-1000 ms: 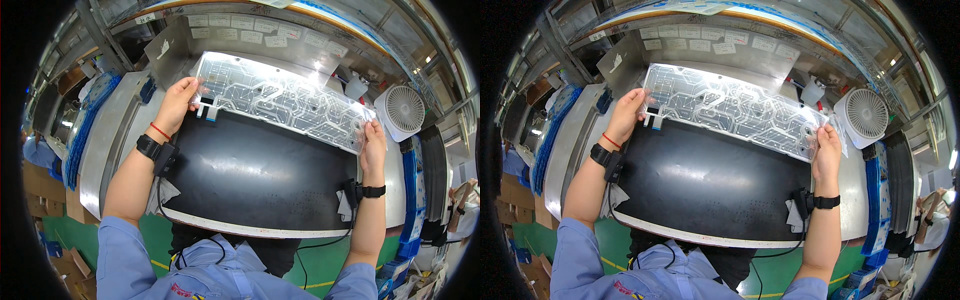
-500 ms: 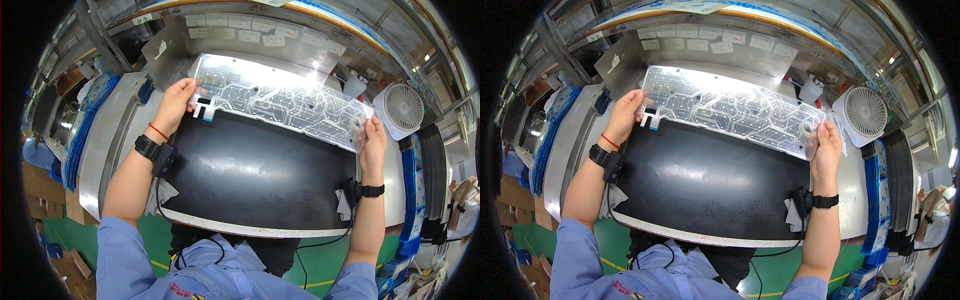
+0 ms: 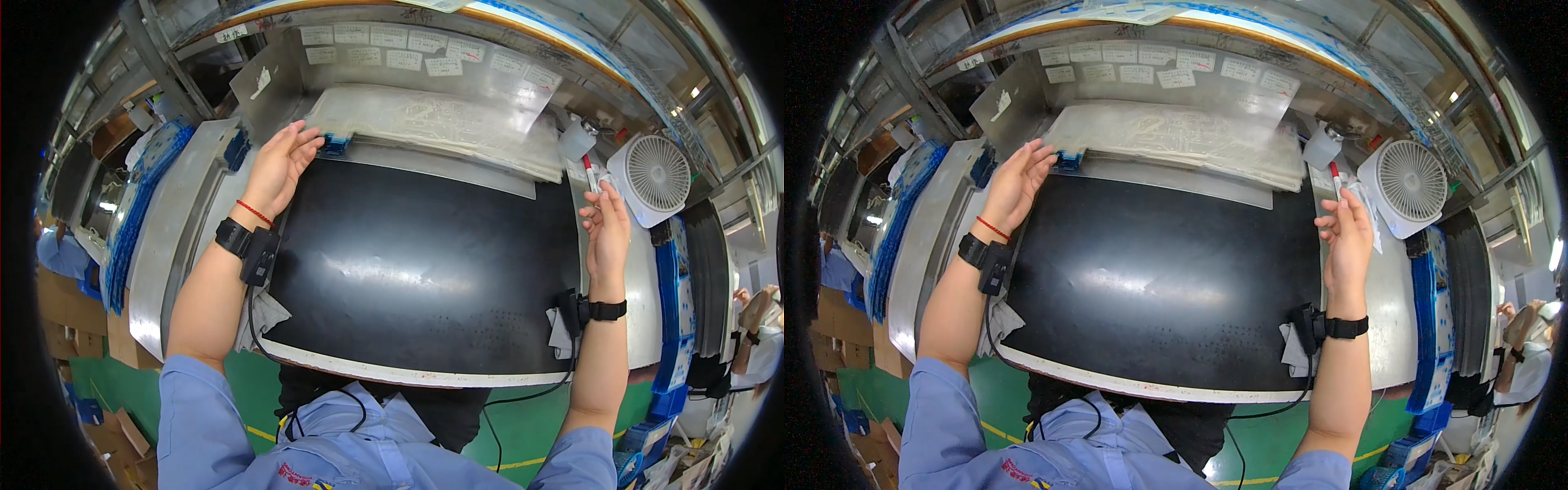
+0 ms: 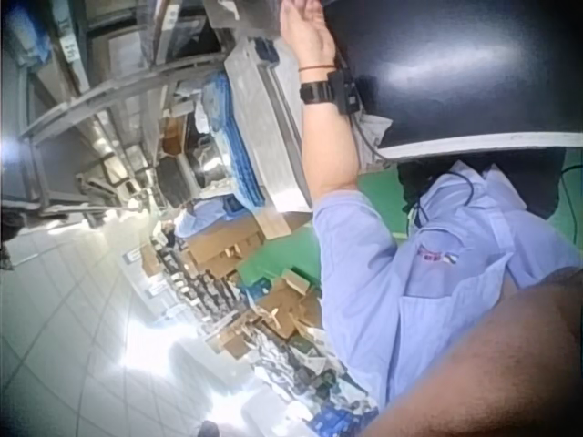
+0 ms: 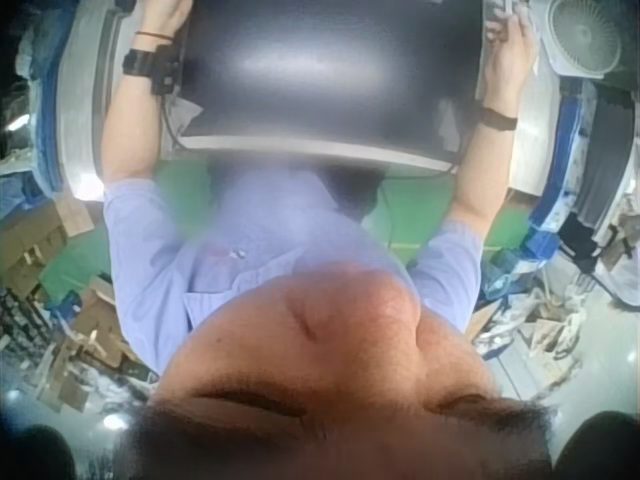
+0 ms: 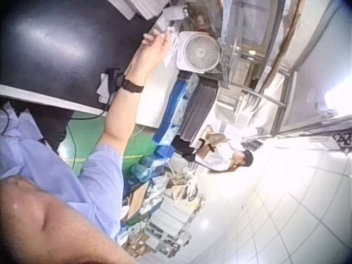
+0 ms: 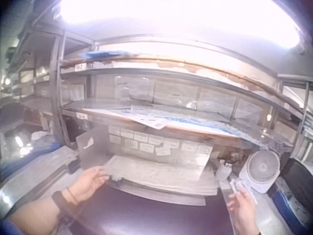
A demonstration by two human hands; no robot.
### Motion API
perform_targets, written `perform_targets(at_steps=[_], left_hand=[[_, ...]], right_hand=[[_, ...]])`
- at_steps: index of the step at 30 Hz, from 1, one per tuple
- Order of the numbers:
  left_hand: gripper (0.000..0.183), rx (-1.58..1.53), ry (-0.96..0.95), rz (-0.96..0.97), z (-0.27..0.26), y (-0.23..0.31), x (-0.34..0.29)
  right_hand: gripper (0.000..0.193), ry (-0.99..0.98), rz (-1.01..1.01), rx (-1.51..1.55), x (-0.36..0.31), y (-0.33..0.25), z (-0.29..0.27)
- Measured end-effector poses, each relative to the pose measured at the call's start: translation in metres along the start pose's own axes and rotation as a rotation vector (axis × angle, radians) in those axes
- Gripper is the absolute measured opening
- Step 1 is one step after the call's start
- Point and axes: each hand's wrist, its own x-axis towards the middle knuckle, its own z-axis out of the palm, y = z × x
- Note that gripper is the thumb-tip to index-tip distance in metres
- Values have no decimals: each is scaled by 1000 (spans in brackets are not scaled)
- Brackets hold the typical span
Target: Inspecting and aligning flexible printed circuits (FPC) for keyboard assembly on a metal baseplate.
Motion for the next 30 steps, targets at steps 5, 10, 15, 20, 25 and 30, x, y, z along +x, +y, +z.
perform_targets(at_steps=[5,10,15,20,25,30], left_hand=[[26,55,11,7,-7,3,-1],[24,354,0,171,-5,4,-2],[18,906,-164,712,39,-8,-5],[25,1428,-424,1003,106,-21,-4],[31,1600,-359,883,127,-41,30],[29,1490,-297,822,125,-46,36]], right_hand=[[30,-20,10,-25,-1,-1,1],[28,-53,35,-70,1,2,-1],[27,-62,18,-82,3,5,-1],[28,-60,11,-105,2,1,-1],[29,-72,-10,-108,2,1,0],[28,-82,-20,-101,0,-4,2]])
